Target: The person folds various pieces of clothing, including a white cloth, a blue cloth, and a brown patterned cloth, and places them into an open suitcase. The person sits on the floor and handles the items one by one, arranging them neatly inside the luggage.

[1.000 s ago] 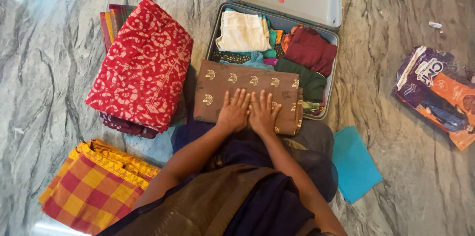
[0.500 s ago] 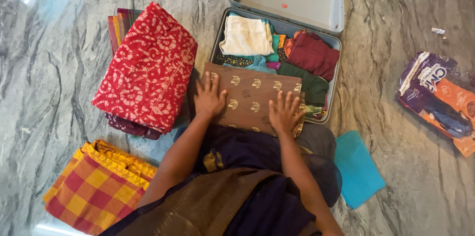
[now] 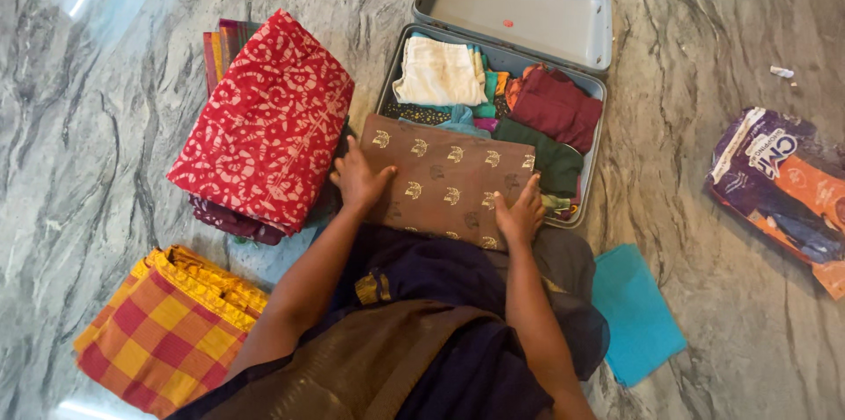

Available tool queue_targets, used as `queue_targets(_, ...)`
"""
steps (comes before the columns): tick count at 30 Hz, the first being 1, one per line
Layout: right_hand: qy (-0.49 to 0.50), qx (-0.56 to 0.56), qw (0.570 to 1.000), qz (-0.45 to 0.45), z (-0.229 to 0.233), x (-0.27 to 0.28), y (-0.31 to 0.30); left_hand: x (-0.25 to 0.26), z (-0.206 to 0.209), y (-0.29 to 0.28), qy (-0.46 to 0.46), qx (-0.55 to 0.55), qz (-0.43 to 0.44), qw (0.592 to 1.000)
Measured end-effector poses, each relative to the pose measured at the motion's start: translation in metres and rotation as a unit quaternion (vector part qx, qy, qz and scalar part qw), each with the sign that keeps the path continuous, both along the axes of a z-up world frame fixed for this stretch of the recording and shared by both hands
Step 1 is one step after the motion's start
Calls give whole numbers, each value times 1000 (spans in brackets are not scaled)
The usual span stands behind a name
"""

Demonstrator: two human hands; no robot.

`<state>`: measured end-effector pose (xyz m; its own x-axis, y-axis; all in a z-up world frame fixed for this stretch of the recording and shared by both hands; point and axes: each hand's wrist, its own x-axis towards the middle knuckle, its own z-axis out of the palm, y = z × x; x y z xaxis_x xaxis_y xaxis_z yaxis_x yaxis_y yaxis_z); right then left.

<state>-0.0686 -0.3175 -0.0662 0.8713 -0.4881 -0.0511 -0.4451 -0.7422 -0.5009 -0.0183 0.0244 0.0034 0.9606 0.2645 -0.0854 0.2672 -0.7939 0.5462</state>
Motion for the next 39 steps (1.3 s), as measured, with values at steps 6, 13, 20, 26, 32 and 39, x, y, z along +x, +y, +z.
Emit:
queue_targets(6,-9,15,1000,-2,-4,7,-5,7,66,-10,146,-135,12,980)
queue_targets(13,-214,90,972,46,11,17,-12,-70,130,-83,-121,-93,-279,948)
queue_targets(20,-396,402,815,133,88,-19,-9,-121,226,-119,-326,-125,-495,796)
queue_targets(26,-454,640,598,162,147,-19,-23,-84,278,-122,-323,-213,-435,813)
queue_targets(32,-348,780,491,172,114,4,-49,-22,274,-104,-290,-330,-260,860)
queue_targets(39,-176,685,704,-67,28,28,-80,91,78,-30,-32,-174,-94,980)
